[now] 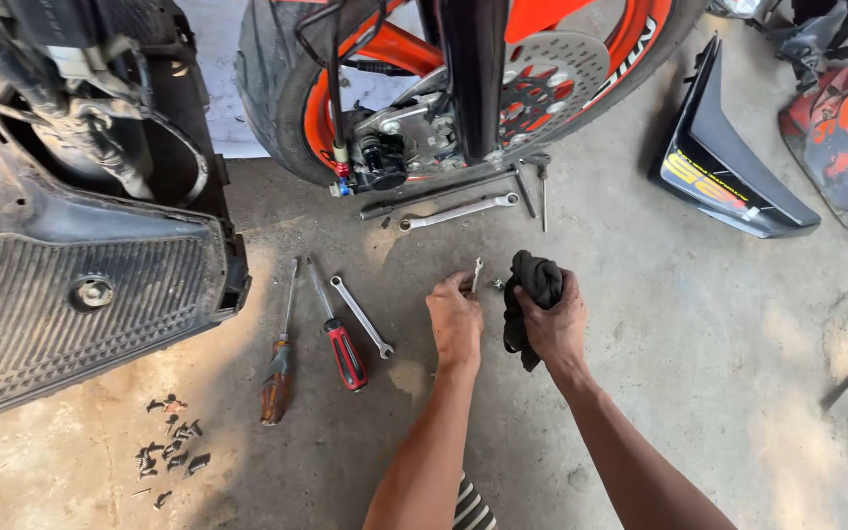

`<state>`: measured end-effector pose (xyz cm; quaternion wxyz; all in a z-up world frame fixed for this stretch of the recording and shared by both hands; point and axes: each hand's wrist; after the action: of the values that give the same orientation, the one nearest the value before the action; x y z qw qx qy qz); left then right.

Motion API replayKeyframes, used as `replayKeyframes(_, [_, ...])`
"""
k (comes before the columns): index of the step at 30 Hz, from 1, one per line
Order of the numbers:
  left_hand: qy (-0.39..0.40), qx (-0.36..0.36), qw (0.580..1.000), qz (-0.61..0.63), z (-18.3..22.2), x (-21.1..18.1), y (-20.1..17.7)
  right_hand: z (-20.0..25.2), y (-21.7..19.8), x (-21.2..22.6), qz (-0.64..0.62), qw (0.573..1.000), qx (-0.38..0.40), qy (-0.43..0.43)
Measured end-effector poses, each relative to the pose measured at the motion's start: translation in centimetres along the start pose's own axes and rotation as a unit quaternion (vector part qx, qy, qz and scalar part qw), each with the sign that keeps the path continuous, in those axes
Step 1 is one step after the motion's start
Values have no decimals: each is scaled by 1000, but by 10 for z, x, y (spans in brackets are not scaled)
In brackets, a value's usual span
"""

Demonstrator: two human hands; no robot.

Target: Disassembling motorcycle body panels and internal components using hand tools

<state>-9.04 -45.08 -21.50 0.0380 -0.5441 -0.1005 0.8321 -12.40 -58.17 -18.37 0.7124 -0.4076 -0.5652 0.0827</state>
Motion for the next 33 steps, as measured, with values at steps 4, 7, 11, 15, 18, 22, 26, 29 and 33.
replayKeyframes(4, [6,-21,999,28,27,-25,-18,14,-4,9,9,1000,12,-1])
replayKeyframes(7, [49,-62,994,77,46,-57,-59,28,-7,59,7,998,41,-42])
replayKeyframes(11, [156,-204,957,131,71,-97,-144,52,-12,166,-72,964,97,-235])
replayKeyframes(15, [239,-321,905,144,86,-130,-246,81,-4,277,-127,918,129,-352])
replayKeyframes(18, [296,-395,869,31,88,-154,-319,98,6,349,-164,888,237,-358])
replayKeyframes(22, [210,-297,869,-334,46,-134,-427,99,84,405,99,712,181,-672])
replayKeyframes(26, [148,-155,800,-560,63,-111,-482,96,174,409,379,506,56,-773])
replayKeyframes(29, [193,-190,780,-564,82,-99,-482,91,162,368,306,497,66,-809])
replayKeyframes(33, [202,-207,783,-551,83,-102,-475,131,65,384,409,546,153,-715])
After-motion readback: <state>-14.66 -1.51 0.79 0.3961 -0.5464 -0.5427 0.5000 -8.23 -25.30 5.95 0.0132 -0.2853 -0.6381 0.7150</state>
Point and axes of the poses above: each hand's wrist, its own z-axis away from the middle knuckle, its own y-axis out of the palm, x = y × z, and after that the axes turned 2 degrees about -y, right-handed
